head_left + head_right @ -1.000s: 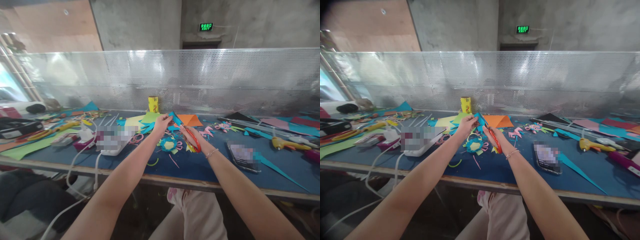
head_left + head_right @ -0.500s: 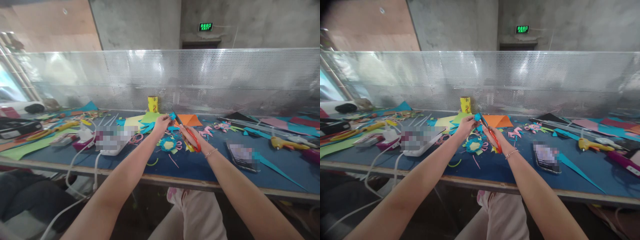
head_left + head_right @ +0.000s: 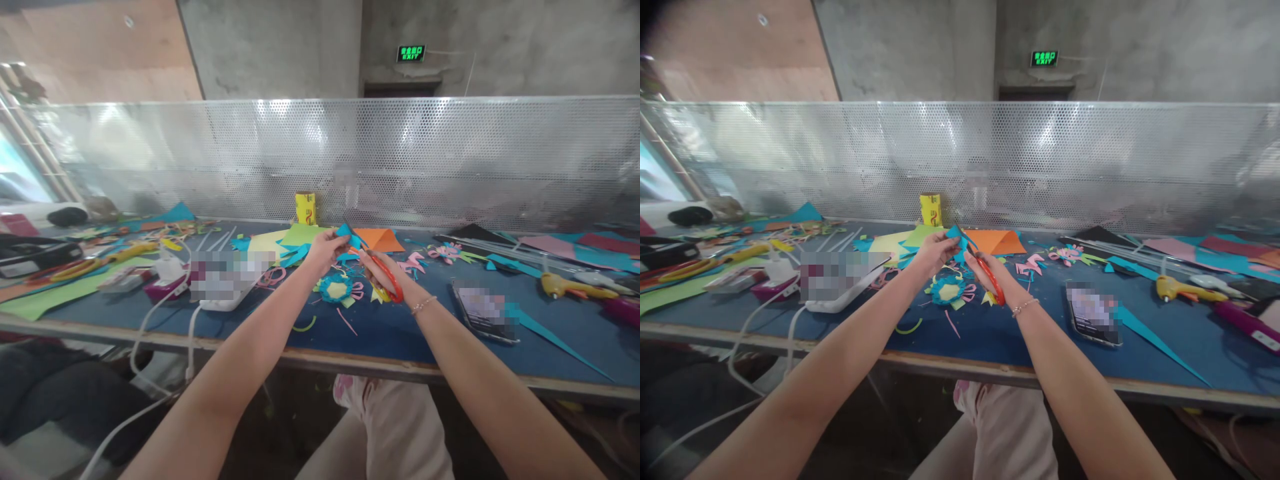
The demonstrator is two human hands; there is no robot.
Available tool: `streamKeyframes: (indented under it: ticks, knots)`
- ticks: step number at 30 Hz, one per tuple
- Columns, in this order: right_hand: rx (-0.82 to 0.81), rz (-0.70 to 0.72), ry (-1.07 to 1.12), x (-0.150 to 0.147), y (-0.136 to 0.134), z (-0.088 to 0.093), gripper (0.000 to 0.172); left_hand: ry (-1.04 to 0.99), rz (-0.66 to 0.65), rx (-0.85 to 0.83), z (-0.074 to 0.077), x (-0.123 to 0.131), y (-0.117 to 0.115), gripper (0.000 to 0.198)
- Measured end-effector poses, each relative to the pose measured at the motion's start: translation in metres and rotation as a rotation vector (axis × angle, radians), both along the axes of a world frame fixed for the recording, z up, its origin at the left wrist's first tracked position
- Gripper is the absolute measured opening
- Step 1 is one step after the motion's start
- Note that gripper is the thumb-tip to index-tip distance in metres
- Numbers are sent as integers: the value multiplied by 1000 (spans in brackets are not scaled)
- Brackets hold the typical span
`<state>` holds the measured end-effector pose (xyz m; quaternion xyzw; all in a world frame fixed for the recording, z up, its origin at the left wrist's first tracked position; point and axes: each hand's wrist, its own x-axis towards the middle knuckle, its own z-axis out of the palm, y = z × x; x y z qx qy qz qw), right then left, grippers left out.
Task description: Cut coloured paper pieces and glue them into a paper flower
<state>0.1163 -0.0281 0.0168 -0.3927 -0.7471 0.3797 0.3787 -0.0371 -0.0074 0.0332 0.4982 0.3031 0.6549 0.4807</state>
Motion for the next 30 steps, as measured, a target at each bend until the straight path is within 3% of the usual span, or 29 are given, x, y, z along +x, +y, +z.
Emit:
streamKeyframes:
  ticks: [8, 16, 30]
  knots:
    - [82, 24, -26, 3, 1, 1, 38, 56, -52, -45, 2, -1, -2, 18]
    - [133, -46, -118, 2, -5, 8, 41, 74, 15, -70, 0, -4, 5, 15]
    - [277, -79, -183, -1, -3, 10, 37, 49, 13, -102, 0, -2, 3, 16]
